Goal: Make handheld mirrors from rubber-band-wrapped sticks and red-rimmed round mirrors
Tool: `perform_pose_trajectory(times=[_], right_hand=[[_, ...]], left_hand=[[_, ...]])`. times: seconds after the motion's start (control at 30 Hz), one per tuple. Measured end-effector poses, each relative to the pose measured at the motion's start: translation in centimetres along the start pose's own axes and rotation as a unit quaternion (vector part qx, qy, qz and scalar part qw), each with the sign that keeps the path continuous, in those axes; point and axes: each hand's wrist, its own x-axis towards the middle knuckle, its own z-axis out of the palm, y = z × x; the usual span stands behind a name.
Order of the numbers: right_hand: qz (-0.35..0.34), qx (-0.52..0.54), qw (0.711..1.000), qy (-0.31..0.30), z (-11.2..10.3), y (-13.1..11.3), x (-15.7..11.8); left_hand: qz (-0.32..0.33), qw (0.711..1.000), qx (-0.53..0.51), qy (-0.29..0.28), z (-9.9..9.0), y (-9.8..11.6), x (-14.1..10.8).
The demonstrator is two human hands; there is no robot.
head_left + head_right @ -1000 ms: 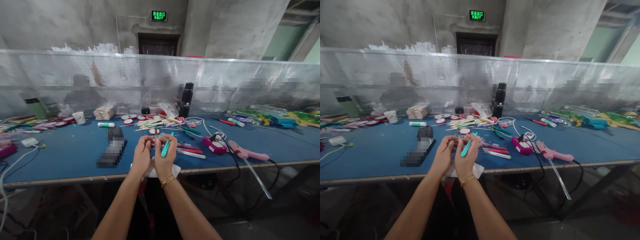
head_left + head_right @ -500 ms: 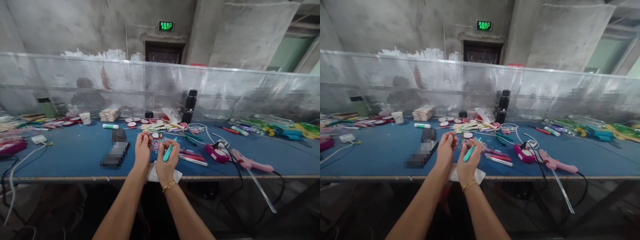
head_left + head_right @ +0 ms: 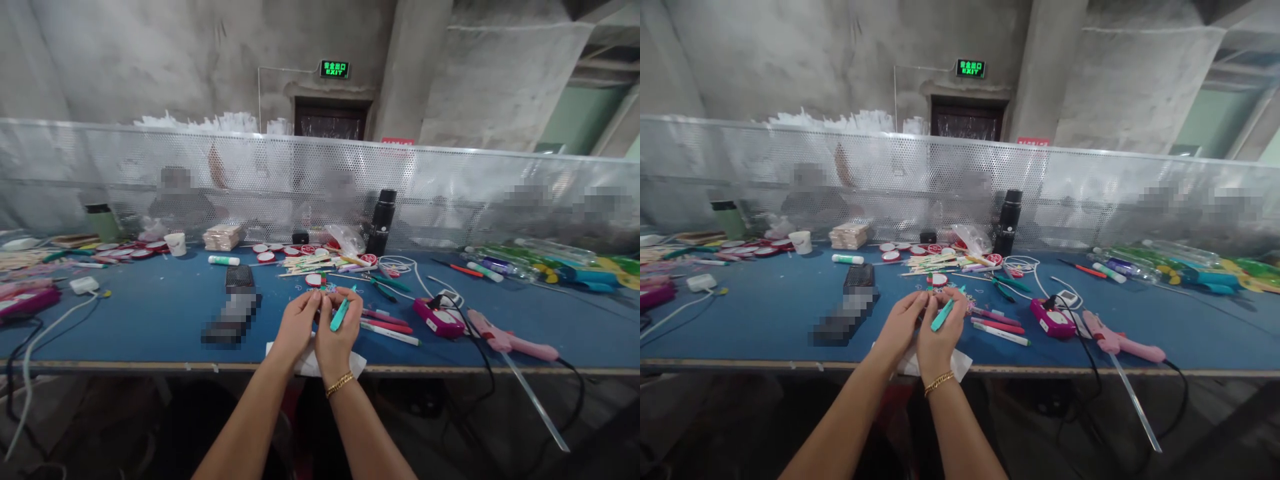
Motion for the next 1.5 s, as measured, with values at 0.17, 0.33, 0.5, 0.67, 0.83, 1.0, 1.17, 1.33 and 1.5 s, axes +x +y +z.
perform_pose_trajectory(times=[0.17,0.33,0.5,0.67,0.83,1.0,1.17,1.33,1.5], right_hand=[[0.028,0.024,0.999,-0.013,0.0,0.0,0.0],[0.039,0.023,0.999,-0.02,-0.2,-0.1,0.1],[0.051,0.031,0.998,-0.012,-0.2,0.1,0.3],[0.068,0.044,0.997,-0.007,0.2,0.7,0.5],[0.072,0.047,0.996,-0.014,0.3,0.9,0.4],[0.068,0.051,0.996,0.017,0.2,0.4,0.0],[0.034,0.058,0.998,0.015,-0.4,-0.4,-0.4],[0.039,0.076,0.996,-0.003,-0.7,-0.5,-0.4],[0.074,0.116,0.99,0.011,-0.3,-0.1,-0.2]], left_hand=[[0.01,1.0,0.022,-0.011,-0.1,-0.1,-0.1],[0.033,0.999,0.024,-0.028,-0.1,0.0,-0.1],[0.045,0.995,0.057,-0.067,0.1,0.4,-0.1],[0.052,0.992,0.103,-0.06,0.1,0.4,0.1],[0.08,0.985,0.145,-0.043,0.1,0.7,-0.1],[0.056,0.987,0.151,0.008,-0.1,0.4,-0.5],[0.032,0.998,0.057,0.001,-0.4,-0.6,-0.7],[0.025,0.999,0.033,0.0,-0.4,-0.5,-0.8],[0.025,0.998,0.059,0.006,-0.5,-0.2,-0.9]])
